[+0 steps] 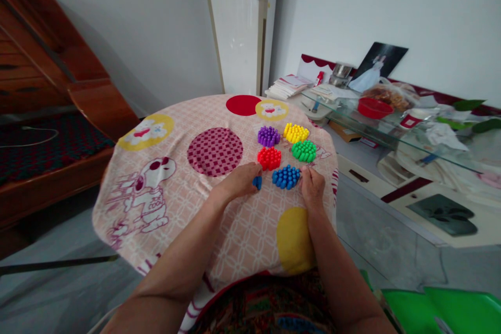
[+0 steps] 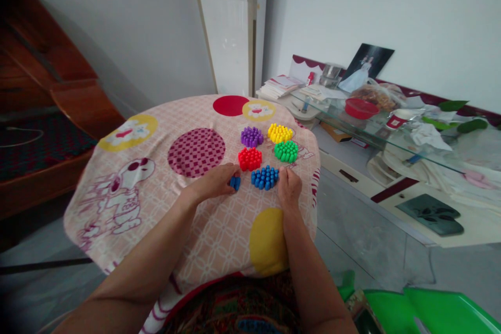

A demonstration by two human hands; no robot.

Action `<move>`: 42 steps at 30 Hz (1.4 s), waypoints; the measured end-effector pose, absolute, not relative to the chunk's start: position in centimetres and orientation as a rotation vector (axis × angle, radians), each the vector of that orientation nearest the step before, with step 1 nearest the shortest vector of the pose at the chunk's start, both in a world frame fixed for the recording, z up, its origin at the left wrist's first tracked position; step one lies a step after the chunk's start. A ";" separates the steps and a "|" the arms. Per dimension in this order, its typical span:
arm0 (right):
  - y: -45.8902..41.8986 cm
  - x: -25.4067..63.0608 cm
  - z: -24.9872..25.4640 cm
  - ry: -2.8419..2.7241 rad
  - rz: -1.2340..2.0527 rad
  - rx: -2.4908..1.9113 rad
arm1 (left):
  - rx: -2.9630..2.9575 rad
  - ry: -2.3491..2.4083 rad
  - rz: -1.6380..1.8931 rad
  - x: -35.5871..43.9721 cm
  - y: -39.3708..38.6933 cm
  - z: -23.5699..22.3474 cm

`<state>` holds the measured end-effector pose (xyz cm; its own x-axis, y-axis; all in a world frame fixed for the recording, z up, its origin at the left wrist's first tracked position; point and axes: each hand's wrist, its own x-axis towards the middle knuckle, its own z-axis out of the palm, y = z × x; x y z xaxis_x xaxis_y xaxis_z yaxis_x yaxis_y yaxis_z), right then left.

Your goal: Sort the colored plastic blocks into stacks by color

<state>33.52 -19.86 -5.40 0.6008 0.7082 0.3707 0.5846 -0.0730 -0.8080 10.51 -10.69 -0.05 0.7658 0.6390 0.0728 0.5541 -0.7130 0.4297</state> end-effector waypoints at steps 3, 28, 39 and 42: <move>-19.9 33.5 -5.3 -1.056 0.149 -1.750 | 2.584 0.903 0.292 10.9 -10.6 0.0; -19.9 33.5 -5.3 -1.090 0.147 -1.745 | 2.468 1.011 0.877 16.1 -11.5 -1.0; -19.8 33.3 -5.2 -1.072 0.129 -1.754 | 2.531 1.048 0.656 17.4 -11.7 -1.5; -19.8 33.4 -5.2 -1.073 0.129 -1.751 | 2.507 1.049 0.729 16.9 -11.7 -1.2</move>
